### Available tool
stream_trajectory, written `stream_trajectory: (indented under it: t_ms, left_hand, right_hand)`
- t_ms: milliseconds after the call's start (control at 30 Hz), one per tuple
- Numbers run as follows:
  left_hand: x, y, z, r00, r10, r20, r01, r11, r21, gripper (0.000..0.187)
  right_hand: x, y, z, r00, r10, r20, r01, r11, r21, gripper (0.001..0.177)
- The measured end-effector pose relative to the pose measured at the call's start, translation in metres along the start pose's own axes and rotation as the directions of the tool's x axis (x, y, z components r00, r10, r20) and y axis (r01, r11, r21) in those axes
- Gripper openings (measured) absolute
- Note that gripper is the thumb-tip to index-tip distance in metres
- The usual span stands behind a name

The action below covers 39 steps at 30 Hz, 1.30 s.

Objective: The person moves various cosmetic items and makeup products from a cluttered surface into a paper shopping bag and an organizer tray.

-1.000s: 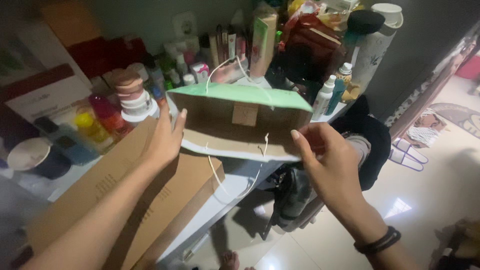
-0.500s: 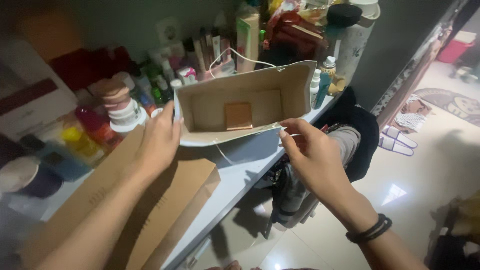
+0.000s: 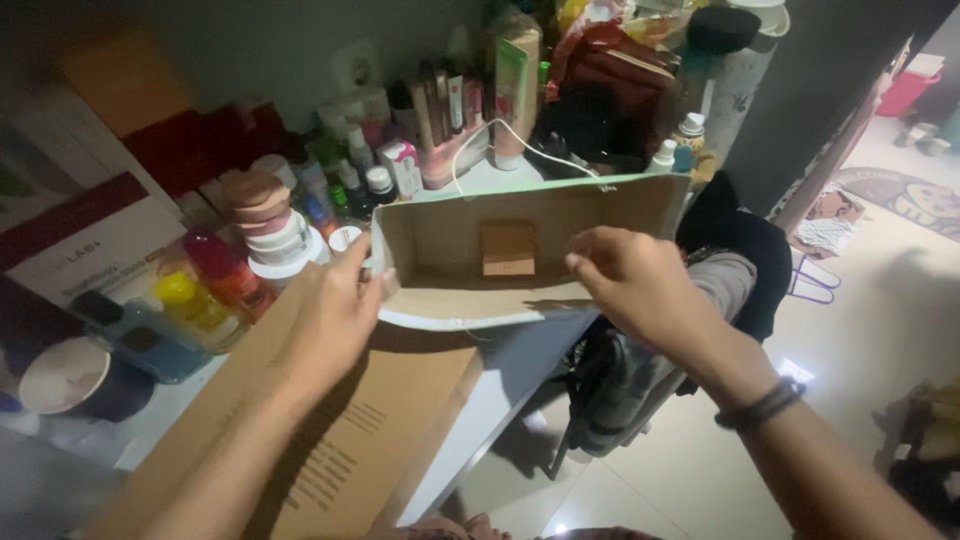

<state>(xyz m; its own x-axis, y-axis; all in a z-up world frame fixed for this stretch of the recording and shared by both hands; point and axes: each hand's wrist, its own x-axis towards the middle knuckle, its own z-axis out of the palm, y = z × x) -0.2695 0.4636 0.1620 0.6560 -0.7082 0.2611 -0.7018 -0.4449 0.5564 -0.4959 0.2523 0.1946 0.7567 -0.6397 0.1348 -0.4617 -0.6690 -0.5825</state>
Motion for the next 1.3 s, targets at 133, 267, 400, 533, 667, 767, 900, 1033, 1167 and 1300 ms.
stream_trajectory:
  t_ms: [133, 267, 400, 533, 667, 767, 900, 1033, 1167, 1300]
  left_hand:
    - [-0.009, 0.0, 0.006, 0.922, 0.249, -0.297, -0.29, 0.951, -0.104, 0.049]
    - [-0.018, 0.004, 0.014, 0.773, 0.458, -0.44, -0.451, 0.883, 0.126, 0.041]
    - [-0.016, 0.015, 0.029, 0.797, 0.56, -0.225, -0.578, 0.815, -0.019, 0.024]
    - [0.016, 0.023, 0.051, 0.844, 0.533, -0.059, -0.536, 0.836, -0.117, 0.034]
    - [0.074, 0.01, 0.096, 0.906, 0.129, 0.403, -0.15, 0.989, 0.02, 0.03]
    - [0.116, -0.009, 0.151, 0.81, -0.005, 0.587, -0.081, 0.99, 0.119, 0.035]
    - [0.135, -0.036, 0.195, 0.745, -0.084, 0.662, -0.067, 0.978, 0.199, 0.042]
    - [0.125, -0.051, 0.195, 0.727, -0.241, 0.643, 0.148, 0.969, 0.195, 0.042]
    - [0.115, -0.065, 0.193, 0.718, -0.258, 0.647, 0.159, 0.965, 0.208, 0.042]
    - [0.112, -0.081, 0.198, 0.722, -0.268, 0.638, 0.156, 0.961, 0.228, 0.043]
  right_hand:
    - [0.042, 0.018, 0.029, 0.985, 0.0, 0.171, 0.05, 0.957, -0.287, 0.046]
    - [0.089, 0.041, 0.071, 0.907, 0.25, 0.338, -0.054, 0.866, -0.497, 0.065]
    - [0.113, 0.057, 0.096, 0.808, 0.489, 0.33, -0.312, 0.829, -0.464, 0.081]
    - [0.121, 0.079, 0.107, 0.863, 0.421, 0.279, -0.347, 0.896, -0.279, 0.073]
    - [0.139, 0.108, 0.117, 0.984, 0.088, 0.154, -0.079, 0.995, -0.067, 0.061]
    - [0.159, 0.114, 0.126, 0.973, -0.215, 0.078, 0.221, 0.972, -0.077, 0.051]
    - [0.16, 0.109, 0.126, 0.989, -0.118, 0.092, 0.133, 0.974, -0.181, 0.039]
    - [0.155, 0.092, 0.146, 0.99, -0.109, -0.089, 0.107, 0.994, -0.016, 0.041]
    - [0.142, 0.057, 0.124, 0.985, 0.142, 0.096, -0.142, 0.99, -0.007, 0.033]
    - [0.139, 0.048, 0.121, 0.989, 0.111, 0.098, -0.1, 0.989, -0.105, 0.033]
